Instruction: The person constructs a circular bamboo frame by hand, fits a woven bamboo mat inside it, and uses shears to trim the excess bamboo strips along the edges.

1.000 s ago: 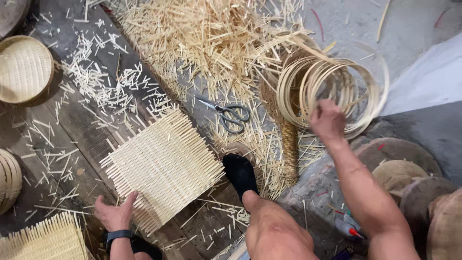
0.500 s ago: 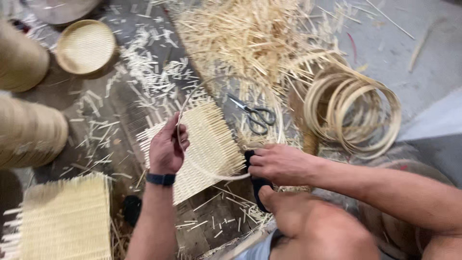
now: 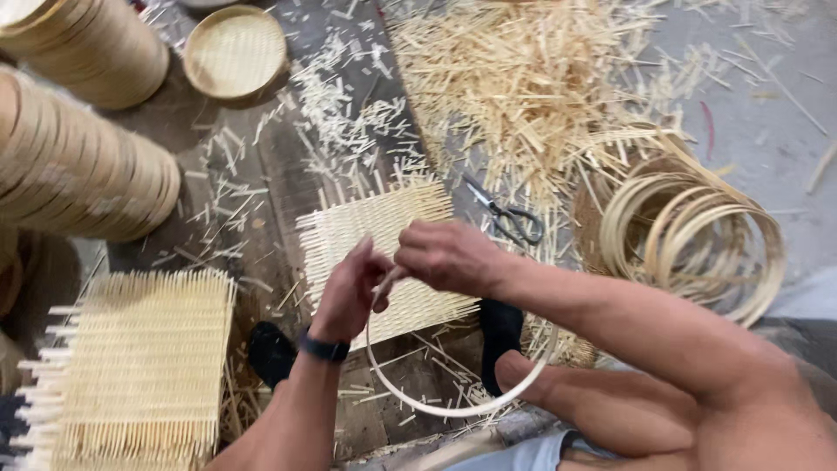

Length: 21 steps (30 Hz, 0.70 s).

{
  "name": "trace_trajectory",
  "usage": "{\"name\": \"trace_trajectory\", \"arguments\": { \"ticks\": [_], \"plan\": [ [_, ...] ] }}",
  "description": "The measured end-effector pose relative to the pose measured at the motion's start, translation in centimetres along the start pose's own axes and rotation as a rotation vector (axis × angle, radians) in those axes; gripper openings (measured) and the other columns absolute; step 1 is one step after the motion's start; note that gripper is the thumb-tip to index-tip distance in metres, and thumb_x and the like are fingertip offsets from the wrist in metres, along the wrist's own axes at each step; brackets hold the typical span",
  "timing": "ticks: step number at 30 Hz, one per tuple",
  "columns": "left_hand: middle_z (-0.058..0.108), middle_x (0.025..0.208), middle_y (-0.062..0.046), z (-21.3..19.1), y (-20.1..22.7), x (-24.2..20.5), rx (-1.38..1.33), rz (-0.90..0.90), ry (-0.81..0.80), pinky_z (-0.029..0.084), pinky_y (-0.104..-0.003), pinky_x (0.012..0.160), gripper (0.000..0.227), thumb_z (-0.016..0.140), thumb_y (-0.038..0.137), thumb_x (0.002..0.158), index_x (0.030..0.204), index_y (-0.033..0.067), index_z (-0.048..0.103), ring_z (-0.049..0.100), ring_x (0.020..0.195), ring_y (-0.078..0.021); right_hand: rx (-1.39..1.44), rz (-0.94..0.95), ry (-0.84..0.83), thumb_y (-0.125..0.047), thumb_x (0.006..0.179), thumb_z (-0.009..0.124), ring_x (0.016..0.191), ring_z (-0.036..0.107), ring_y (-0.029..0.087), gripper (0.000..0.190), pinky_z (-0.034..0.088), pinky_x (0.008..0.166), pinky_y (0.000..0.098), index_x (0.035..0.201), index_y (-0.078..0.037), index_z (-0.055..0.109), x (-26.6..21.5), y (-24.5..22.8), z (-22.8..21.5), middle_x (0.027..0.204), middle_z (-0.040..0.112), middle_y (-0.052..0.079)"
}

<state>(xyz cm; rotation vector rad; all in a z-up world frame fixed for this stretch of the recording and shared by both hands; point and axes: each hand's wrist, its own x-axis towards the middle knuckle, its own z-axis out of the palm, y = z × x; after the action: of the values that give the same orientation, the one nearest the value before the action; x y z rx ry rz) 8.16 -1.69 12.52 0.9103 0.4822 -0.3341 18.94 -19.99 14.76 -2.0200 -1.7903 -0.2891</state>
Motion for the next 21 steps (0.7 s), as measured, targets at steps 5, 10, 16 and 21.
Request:
{"name": "trace_trajectory", "arguments": {
  "ticks": [5, 10, 16, 21],
  "plan": [
    [0.032, 0.049, 0.007, 0.0, -1.4, 1.8, 0.174, -0.085, 0.036, 0.019, -0.027, 0.035, 0.073, 0.031, 0.078, 0.098, 0.059, 0.0174, 0.041, 0.025, 0.038, -0.0077, -0.036, 0.108, -0.088, -0.017, 0.094, 0.072, 0.069, 0.058, 0.016, 0.017, 0.053, 0.058, 0.0293, 0.086, -0.004, 0.064, 0.2, -2.0, 2.5, 0.08, 0.06, 0.006],
    [0.036, 0.049, 0.006, -0.9, -2.7, 2.9, 0.062, -0.091, 0.218, 0.021, -0.028, 0.038, 0.072, 0.034, 0.075, 0.095, 0.06, 0.0141, 0.049, 0.026, 0.04, -0.0087, -0.006, 0.152, -0.048, -0.017, 0.092, 0.077, 0.072, 0.06, 0.015, 0.012, 0.052, 0.058, 0.0264, 0.096, -0.007, 0.07, 0.4, -1.0, 4.5, 0.083, 0.061, 0.004],
    [0.044, 0.059, 0.005, -8.8, -3.1, 5.8, -0.51, 0.466, 0.071, 0.029, -0.023, 0.044, 0.037, 0.06, 0.045, 0.101, 0.098, 0.0095, 0.069, 0.036, 0.048, -0.0065, 0.529, 1.257, 0.086, -0.037, 0.101, 0.064, 0.078, 0.07, 0.02, 0.031, 0.055, 0.069, 0.0351, 0.103, -0.008, 0.076, -0.7, 7.1, -0.8, 0.084, 0.073, 0.011],
    [0.055, 0.067, -0.001, -10.8, -1.2, 5.2, -0.589, 0.459, 0.111, 0.042, -0.028, 0.056, 0.033, 0.056, 0.035, 0.103, 0.094, 0.0044, 0.063, 0.05, 0.06, -0.0129, 1.642, 1.214, 0.565, -0.042, 0.099, 0.06, 0.058, 0.059, 0.014, 0.045, 0.055, 0.054, 0.0303, 0.091, 0.0, 0.071, -3.7, 5.6, 1.6, 0.064, 0.057, 0.002]
  ]
}}
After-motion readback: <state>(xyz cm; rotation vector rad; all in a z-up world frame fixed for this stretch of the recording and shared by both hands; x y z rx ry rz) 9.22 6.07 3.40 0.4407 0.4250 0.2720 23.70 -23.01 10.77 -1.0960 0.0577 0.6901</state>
